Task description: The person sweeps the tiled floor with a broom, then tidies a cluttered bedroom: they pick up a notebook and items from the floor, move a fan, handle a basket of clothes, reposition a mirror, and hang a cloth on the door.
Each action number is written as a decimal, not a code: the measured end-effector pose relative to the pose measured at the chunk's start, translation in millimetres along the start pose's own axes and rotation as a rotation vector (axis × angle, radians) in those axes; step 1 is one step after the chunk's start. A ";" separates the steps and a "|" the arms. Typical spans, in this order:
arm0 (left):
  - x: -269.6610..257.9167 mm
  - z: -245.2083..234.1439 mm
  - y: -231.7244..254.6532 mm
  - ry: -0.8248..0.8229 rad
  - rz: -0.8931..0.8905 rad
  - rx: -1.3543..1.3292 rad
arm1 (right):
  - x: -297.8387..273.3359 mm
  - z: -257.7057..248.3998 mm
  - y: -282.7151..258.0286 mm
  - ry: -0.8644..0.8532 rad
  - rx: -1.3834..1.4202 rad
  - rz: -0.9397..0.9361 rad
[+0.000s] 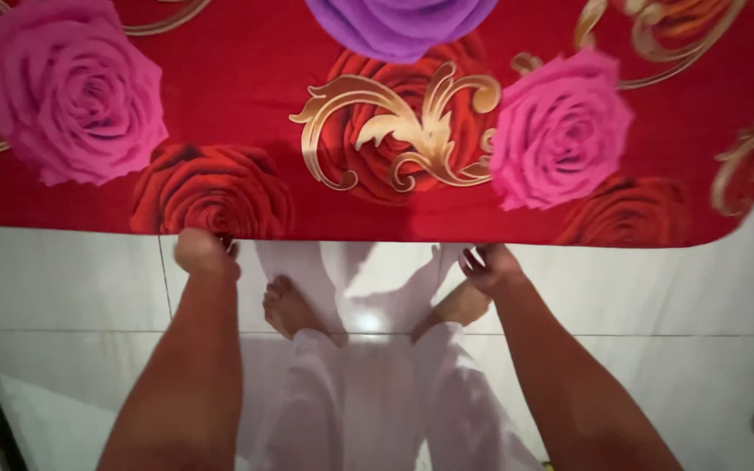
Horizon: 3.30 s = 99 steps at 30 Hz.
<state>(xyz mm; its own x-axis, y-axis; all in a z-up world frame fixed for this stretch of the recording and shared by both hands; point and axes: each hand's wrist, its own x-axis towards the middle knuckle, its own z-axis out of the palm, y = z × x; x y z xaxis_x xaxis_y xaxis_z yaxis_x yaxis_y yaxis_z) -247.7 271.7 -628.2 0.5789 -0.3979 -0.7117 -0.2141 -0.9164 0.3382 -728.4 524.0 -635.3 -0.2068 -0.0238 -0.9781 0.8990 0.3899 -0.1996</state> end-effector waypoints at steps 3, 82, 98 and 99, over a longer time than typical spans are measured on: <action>-22.9 23.0 -8.2 -0.204 -0.349 -0.711 | -3.8 19.9 3.5 -0.153 0.158 -0.063; -297.9 200.0 48.3 -0.907 1.710 1.878 | -124.6 -11.6 -168.9 -0.293 -2.419 -1.134; -520.2 23.4 190.8 -0.828 1.100 1.876 | -493.9 -128.3 -286.8 0.187 -1.714 -0.691; -543.0 18.0 210.3 -0.796 1.149 1.802 | -523.0 -145.5 -294.3 0.222 -1.674 -0.683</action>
<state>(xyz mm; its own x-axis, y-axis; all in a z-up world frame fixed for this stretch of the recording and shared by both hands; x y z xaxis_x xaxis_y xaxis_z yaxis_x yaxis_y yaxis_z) -621.2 294.2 -181.8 -0.4907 -0.1236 -0.8625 -0.6313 0.7327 0.2542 -941.0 555.6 -56.4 -0.4985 -0.5023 -0.7066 -0.6181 0.7774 -0.1165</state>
